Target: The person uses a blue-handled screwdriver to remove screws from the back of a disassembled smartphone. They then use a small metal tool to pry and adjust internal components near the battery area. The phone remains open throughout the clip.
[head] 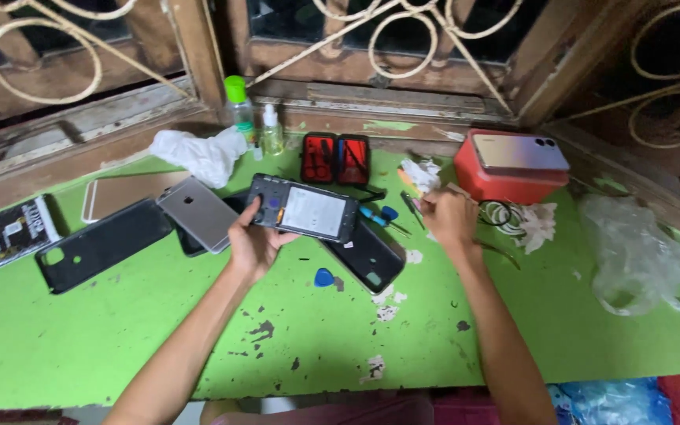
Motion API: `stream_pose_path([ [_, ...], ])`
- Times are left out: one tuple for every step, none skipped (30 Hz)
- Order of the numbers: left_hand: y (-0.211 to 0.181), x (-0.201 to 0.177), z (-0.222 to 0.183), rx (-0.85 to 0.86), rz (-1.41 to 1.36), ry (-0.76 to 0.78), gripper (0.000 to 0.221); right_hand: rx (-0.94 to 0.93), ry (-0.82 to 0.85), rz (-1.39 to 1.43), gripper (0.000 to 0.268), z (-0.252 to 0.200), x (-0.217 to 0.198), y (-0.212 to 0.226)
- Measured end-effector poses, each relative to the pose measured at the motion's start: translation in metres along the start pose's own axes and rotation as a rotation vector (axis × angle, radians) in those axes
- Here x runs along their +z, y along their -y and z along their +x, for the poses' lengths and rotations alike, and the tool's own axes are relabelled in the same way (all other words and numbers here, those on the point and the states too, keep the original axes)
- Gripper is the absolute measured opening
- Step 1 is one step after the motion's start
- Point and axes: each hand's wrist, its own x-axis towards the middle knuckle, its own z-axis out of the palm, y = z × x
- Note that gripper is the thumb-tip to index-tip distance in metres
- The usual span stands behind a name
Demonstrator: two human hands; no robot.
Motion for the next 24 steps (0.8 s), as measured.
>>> stream_pose_path([
  [0.0, -0.002, 0.0, -0.011, 0.001, 0.004, 0.049, 0.01, 0.02, -0.01, 0.017, 0.001, 0.003, -0.003],
  [0.0, -0.003, 0.001, -0.022, 0.003, 0.011, 0.05, 0.021, 0.038, -0.021, 0.017, 0.004, 0.005, -0.006],
  [0.0, -0.008, 0.003, -0.017, 0.0, 0.007, 0.05, 0.014, 0.04, -0.021, 0.017, 0.001, 0.002, -0.004],
  [0.001, -0.011, 0.006, -0.009, 0.029, 0.04, 0.053, 0.004, -0.006, 0.005, 0.015, -0.001, -0.003, -0.003],
  [0.003, -0.014, 0.008, -0.002, 0.059, 0.073, 0.056, -0.006, -0.053, 0.031, 0.014, -0.002, -0.008, -0.003],
  [0.002, -0.013, 0.007, 0.002, 0.056, 0.074, 0.056, -0.01, -0.054, 0.03, 0.014, -0.002, -0.008, -0.001],
  [0.002, -0.011, 0.005, -0.008, 0.045, 0.07, 0.055, -0.012, -0.042, 0.037, 0.015, -0.002, -0.009, 0.0],
  [0.002, -0.01, 0.003, -0.019, 0.035, 0.065, 0.054, -0.013, -0.029, 0.045, 0.015, -0.004, -0.009, 0.001],
  [0.003, -0.014, 0.006, -0.017, 0.033, 0.064, 0.054, -0.016, -0.029, 0.044, 0.015, -0.006, -0.014, 0.003],
  [0.003, -0.018, 0.01, -0.014, 0.046, 0.068, 0.055, -0.023, -0.017, 0.056, 0.016, -0.008, -0.018, 0.006],
  [0.004, -0.022, 0.014, -0.01, 0.06, 0.072, 0.056, -0.031, -0.005, 0.068, 0.018, -0.01, -0.023, 0.009],
  [0.007, -0.026, 0.016, -0.008, 0.062, 0.071, 0.056, -0.032, -0.005, 0.071, 0.018, -0.014, -0.025, 0.013],
  [0.009, -0.03, 0.019, -0.01, 0.093, 0.067, 0.055, -0.024, 0.015, 0.072, 0.018, -0.017, -0.027, 0.016],
  [0.013, -0.034, 0.021, -0.016, 0.124, 0.062, 0.054, -0.014, 0.037, 0.072, 0.018, -0.022, -0.028, 0.018],
  [0.009, -0.029, 0.017, -0.018, 0.126, 0.06, 0.054, -0.012, 0.04, 0.074, 0.018, -0.021, -0.026, 0.02],
  [0.006, -0.022, 0.011, -0.015, 0.144, 0.06, 0.055, 0.006, 0.05, 0.078, 0.017, -0.02, -0.026, 0.02],
  [0.004, -0.015, 0.005, -0.012, 0.161, 0.06, 0.055, 0.023, 0.059, 0.082, 0.016, -0.02, -0.025, 0.02],
  [0.003, -0.014, 0.002, -0.015, 0.157, 0.055, 0.055, 0.022, 0.065, 0.078, 0.016, -0.019, -0.023, 0.018],
  [0.003, -0.012, -0.001, 0.002, 0.145, 0.048, 0.054, 0.037, 0.073, 0.067, 0.016, -0.019, -0.02, 0.016],
  [0.001, -0.01, -0.004, 0.024, 0.133, 0.043, 0.054, 0.048, 0.076, 0.058, 0.017, -0.015, -0.019, 0.015],
  [0.0, -0.009, -0.006, 0.026, 0.129, 0.04, 0.054, 0.044, 0.077, 0.055, 0.017, -0.015, -0.021, 0.013],
  [-0.001, -0.006, -0.007, 0.032, 0.146, 0.041, 0.054, 0.047, 0.067, 0.073, 0.016, -0.012, -0.023, 0.012],
  [-0.002, -0.004, -0.007, 0.039, 0.163, 0.042, 0.055, 0.051, 0.056, 0.09, 0.015, -0.009, -0.025, 0.01],
  [-0.001, -0.004, -0.007, 0.042, 0.163, 0.039, 0.055, 0.047, 0.057, 0.091, 0.015, -0.008, -0.024, 0.007],
])
